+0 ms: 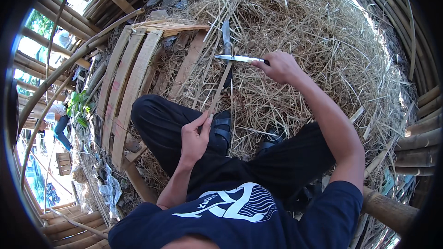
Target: The person scrapes and shaves a bamboo strip with a knife, then puts the knife down and splits the strip by hand.
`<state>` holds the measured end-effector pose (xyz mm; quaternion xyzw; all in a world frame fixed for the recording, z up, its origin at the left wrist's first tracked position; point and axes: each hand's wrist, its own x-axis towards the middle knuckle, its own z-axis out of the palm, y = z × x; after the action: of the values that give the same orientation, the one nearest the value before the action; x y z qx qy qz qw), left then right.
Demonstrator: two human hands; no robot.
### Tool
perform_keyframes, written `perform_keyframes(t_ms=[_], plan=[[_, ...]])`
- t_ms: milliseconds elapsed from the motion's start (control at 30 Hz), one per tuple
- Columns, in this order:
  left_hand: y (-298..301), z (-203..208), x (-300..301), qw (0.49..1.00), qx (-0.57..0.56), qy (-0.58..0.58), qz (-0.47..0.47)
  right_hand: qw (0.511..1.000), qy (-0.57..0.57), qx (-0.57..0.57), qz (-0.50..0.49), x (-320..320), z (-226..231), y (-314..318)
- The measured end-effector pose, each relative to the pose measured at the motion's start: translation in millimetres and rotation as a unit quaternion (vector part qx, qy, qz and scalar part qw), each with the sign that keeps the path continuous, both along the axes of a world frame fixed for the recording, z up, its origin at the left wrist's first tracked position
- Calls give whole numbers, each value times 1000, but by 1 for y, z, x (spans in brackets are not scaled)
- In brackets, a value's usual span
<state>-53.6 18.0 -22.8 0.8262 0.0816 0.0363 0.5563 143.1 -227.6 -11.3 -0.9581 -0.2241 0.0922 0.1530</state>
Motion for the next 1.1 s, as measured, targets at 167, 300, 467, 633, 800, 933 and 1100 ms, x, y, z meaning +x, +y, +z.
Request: perform_keyframes(t_ms=[167, 300, 467, 633, 800, 933, 1100], plan=[[2, 0, -3, 997, -73, 35, 2, 999, 16, 35, -18, -6, 5, 6], [15, 7, 2, 967, -200, 153, -31, 993, 56, 102, -1, -27, 15, 23], [12, 20, 36, 958, -233, 139, -91, 987, 51, 150, 9, -38, 23, 28], [-4, 27, 50, 960, -215, 135, -120, 941, 150, 299, -55, -47, 26, 31], [-19, 20, 49, 971, -187, 117, -92, 894, 184, 391, -118, -50, 23, 39], [-27, 13, 45, 995, -75, 54, -46, 909, 141, 351, -173, -51, 25, 45], [-43, 20, 37, 993, 103, -52, -33, 891, 138, 394, -177, -50, 17, 43]])
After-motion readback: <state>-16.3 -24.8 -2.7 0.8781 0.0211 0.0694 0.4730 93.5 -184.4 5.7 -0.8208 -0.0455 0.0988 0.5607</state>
